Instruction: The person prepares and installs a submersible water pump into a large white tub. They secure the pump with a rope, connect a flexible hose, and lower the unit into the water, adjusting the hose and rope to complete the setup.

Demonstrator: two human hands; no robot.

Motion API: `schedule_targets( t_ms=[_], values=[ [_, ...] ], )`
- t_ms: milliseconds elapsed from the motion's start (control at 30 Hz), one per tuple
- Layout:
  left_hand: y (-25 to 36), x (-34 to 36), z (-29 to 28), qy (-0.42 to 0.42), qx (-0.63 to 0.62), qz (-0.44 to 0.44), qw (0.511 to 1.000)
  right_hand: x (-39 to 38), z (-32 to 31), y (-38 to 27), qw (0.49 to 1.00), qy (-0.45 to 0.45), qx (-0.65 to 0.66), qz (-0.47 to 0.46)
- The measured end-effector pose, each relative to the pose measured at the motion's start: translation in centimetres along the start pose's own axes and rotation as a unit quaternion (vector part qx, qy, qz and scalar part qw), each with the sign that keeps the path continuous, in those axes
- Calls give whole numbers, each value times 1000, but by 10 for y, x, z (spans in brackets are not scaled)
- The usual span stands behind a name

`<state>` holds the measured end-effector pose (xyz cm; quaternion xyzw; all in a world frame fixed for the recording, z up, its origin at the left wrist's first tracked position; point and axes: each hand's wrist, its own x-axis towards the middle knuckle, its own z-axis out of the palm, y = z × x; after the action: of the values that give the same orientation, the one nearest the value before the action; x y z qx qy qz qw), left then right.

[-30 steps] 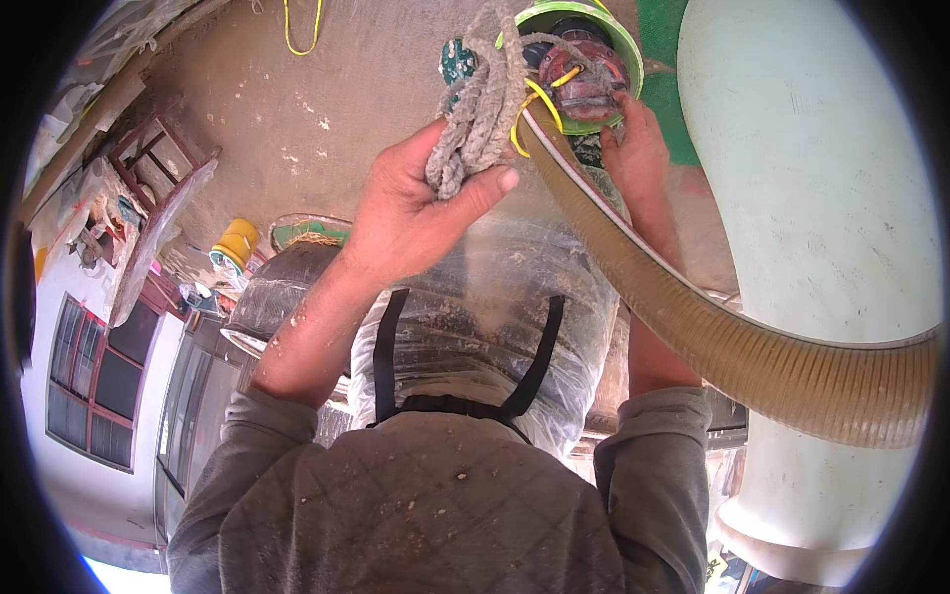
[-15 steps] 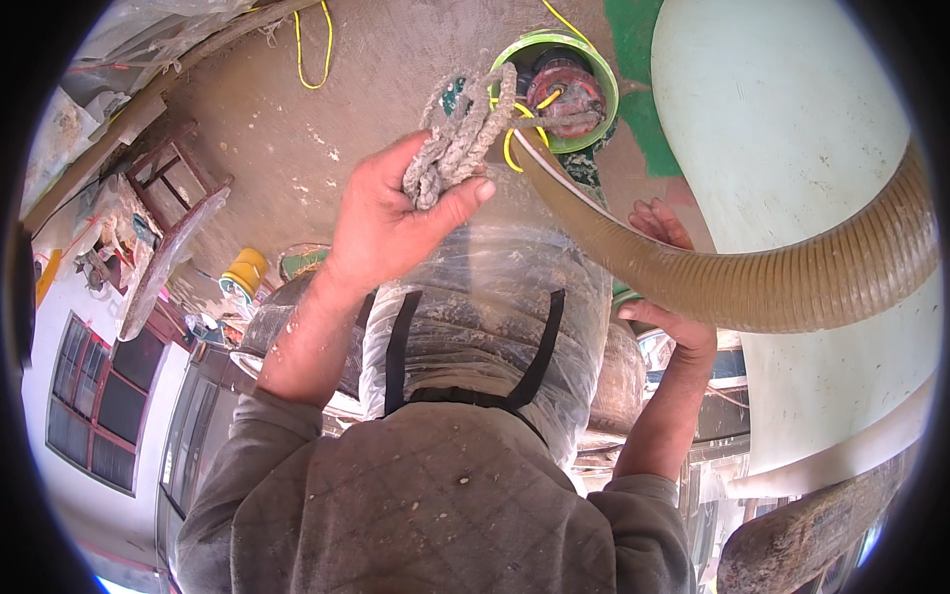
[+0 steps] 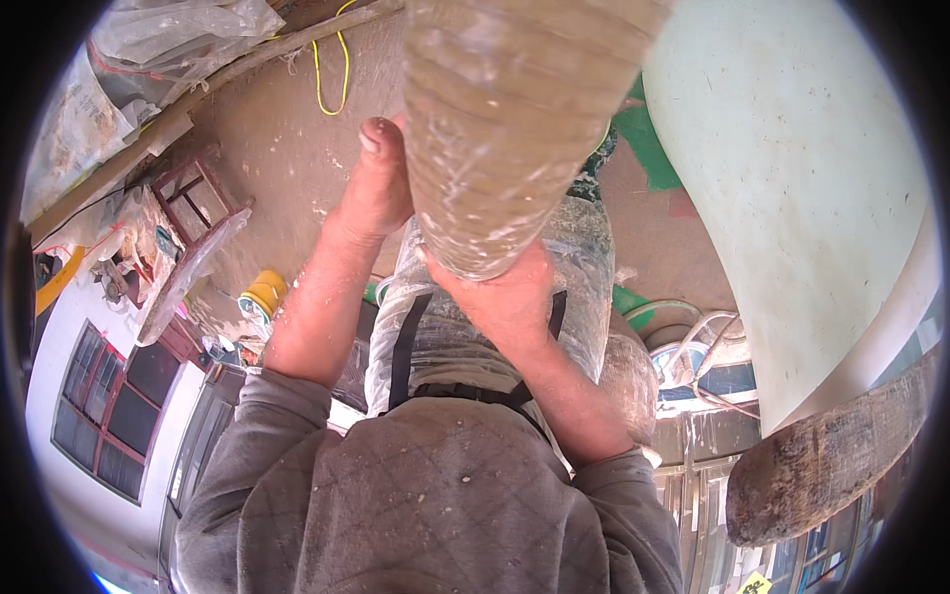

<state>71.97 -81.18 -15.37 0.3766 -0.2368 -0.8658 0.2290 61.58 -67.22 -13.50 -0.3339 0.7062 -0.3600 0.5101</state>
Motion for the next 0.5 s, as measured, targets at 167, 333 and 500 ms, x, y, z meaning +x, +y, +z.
schedule_targets(
  t_ms=[167,333,500],
  values=[
    [5,-29,-28,-111,35,21,993,13,31,-11,1000,13,-14,-24],
    [19,-57,-39,-69,180,25,981,18,31,-8,987,-45,-120,-100],
    [22,-68,-40,-70,251,-8,965,33,-10,-12,947,-198,-203,-150]
  ],
)
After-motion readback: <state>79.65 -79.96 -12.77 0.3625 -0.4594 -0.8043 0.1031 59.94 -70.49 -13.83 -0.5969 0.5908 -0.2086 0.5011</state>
